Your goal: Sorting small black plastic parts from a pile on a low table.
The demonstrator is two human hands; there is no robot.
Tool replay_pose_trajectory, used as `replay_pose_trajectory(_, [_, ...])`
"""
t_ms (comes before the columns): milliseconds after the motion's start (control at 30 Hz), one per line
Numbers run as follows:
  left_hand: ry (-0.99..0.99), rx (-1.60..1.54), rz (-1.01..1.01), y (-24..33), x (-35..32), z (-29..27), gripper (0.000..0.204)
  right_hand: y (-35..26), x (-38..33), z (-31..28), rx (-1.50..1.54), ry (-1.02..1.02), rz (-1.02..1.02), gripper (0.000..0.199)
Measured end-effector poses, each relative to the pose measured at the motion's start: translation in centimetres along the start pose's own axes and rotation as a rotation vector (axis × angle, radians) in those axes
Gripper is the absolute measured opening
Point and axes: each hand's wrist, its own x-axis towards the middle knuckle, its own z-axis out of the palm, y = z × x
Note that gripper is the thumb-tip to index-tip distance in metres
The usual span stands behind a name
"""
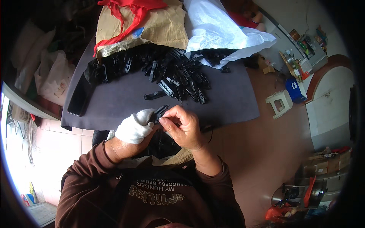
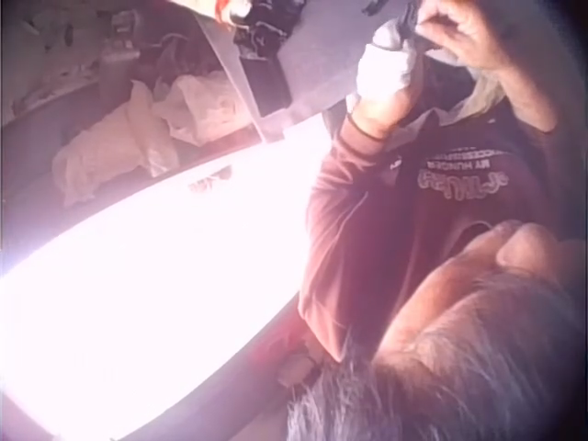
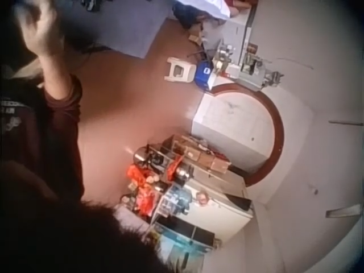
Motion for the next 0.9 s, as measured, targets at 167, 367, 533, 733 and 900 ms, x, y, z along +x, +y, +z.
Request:
replay_pose_trajectory(167, [-0.168,-0.01,0.021,0.2,0.1,-0.7,0.014,-1.0,1.3,0.4,-0.392,0.242,-0.238,0.015])
replay_pose_trajectory(367, [-0.148,-0.157,0.076,1.0,-0.8,1.0,0.005,0.3,0.1,0.6,-0.558,0.095,-0.196,0.019])
replay_pose_trajectory(533, [-0.034,-0.255,-0.032,0.9,-0.7,2.1,0.01,2.8,-0.2,0.9,-0.32,0.124,-0.194,0.023])
replay_pose_trajectory(733, [-0.282,-0.354,-0.083,-1.2,0.9,-2.5,0.027,0.8,0.4,-2.1,-0.076,-0.258,0.053,0.039])
replay_pose_trajectory(900, [-0.137,0.315,-0.062,-3.9,2.2,-3.7,0.046,0.2,0.8,-3.6,-0.577,-0.137,0.097,0.035])
